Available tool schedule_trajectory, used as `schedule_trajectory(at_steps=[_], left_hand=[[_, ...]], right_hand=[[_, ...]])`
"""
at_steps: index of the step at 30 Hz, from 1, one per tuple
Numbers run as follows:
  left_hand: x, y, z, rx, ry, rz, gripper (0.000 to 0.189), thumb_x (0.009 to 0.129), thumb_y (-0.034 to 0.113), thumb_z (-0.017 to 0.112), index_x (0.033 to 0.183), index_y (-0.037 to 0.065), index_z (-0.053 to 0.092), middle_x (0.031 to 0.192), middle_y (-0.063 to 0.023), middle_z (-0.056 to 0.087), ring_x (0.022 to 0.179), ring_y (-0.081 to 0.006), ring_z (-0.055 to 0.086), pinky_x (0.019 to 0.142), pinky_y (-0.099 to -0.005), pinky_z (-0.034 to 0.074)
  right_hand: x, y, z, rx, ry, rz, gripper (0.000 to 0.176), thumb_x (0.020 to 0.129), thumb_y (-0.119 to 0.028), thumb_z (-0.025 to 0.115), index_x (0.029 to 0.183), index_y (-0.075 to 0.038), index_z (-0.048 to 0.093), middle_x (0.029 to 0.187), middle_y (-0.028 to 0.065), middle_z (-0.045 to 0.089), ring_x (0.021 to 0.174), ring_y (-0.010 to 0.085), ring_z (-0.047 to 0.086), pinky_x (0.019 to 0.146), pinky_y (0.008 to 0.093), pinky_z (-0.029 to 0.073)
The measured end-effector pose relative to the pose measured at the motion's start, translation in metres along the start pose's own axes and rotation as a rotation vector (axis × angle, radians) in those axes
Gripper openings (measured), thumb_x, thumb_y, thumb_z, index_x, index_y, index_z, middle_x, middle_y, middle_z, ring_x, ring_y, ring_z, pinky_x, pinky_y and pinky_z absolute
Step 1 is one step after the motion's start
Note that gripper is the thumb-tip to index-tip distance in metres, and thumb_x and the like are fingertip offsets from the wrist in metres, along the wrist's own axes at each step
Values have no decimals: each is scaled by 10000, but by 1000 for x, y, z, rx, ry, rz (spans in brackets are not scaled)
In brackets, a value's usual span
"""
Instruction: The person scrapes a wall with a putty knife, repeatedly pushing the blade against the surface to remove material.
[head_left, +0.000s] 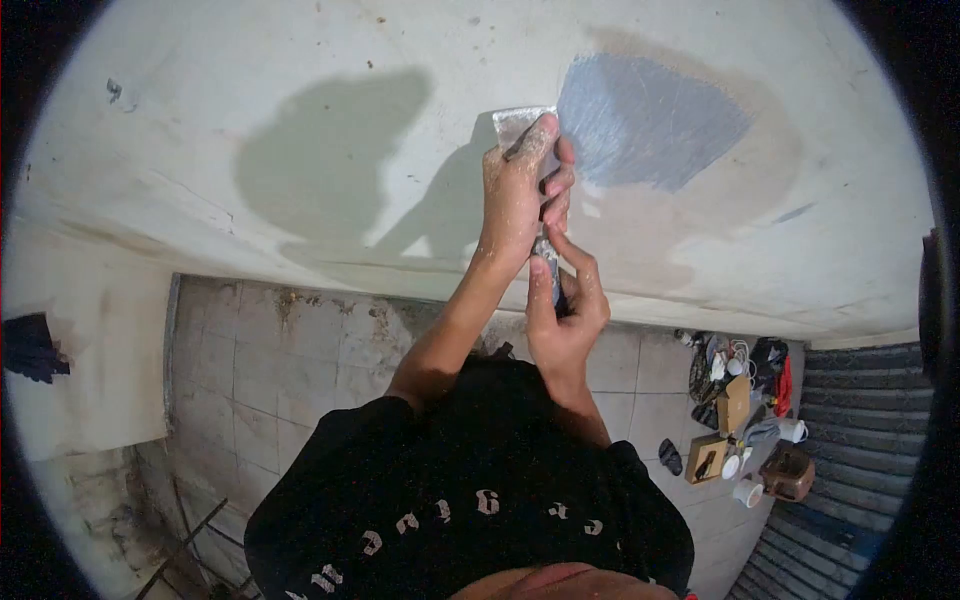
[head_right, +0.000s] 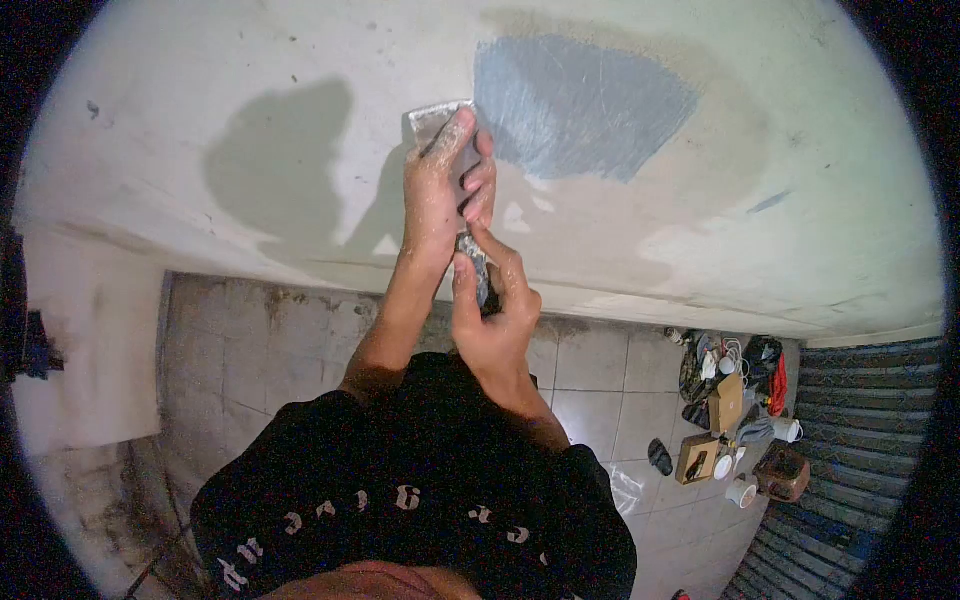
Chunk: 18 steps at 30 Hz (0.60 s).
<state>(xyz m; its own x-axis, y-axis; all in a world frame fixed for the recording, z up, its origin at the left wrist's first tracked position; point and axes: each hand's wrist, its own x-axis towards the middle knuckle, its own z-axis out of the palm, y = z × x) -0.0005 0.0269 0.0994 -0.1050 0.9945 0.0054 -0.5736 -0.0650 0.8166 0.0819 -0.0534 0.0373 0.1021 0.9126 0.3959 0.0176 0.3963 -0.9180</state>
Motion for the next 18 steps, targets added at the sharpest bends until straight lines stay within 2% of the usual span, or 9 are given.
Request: schedule_trajectory(at_steps=[6, 9, 12, 16, 18], left_hand=[[-1, -26, -13, 81, 9, -16, 413, 946, 407, 553, 757, 41, 543, 506, 11, 398, 344, -90, 380, 327, -246, 341], [0, -18, -10, 44, -11, -10, 405, 948, 399, 551, 759, 42, 544, 506, 12, 401, 346, -89, 383, 322, -249, 336], [3, 3, 1, 29, -29, 54, 400, 945, 393, 562, 753, 42, 543, 501, 11, 403, 343, -92, 382, 320, -250, 333], [-2, -8, -8, 75, 0, -18, 390, 928, 428, 588, 794, 64, 549, 513, 13, 400, 348, -90, 365, 334, -243, 313], [2, -4, -7, 79, -22, 7, 393, 926, 436, 588, 793, 68, 549, 513, 16, 401, 348, -87, 365, 333, -241, 313]], right_hand=[[-13, 23, 1, -8, 32, -32, 313, 907, 12, 596, 1213, 67, 561, 997, 125, 674, 794, 65, 547, 661, 204, 441], [-12, 11, 0, -35, 9, 63, 311, 907, 10, 593, 1211, 66, 561, 1022, 131, 678, 833, 83, 576, 698, 219, 463], [3, -6, 4, -14, -9, 43, 306, 907, 15, 587, 1206, 74, 558, 1021, 122, 678, 854, 94, 593, 709, 228, 474], [-4, 7, 9, -41, 39, -72, 312, 910, 8, 588, 1215, 67, 552, 1057, 149, 675, 875, 96, 588, 724, 234, 476], [-7, 7, 8, -37, 29, -32, 313, 913, 4, 587, 1218, 65, 549, 1080, 165, 670, 884, 100, 587, 734, 239, 477]])
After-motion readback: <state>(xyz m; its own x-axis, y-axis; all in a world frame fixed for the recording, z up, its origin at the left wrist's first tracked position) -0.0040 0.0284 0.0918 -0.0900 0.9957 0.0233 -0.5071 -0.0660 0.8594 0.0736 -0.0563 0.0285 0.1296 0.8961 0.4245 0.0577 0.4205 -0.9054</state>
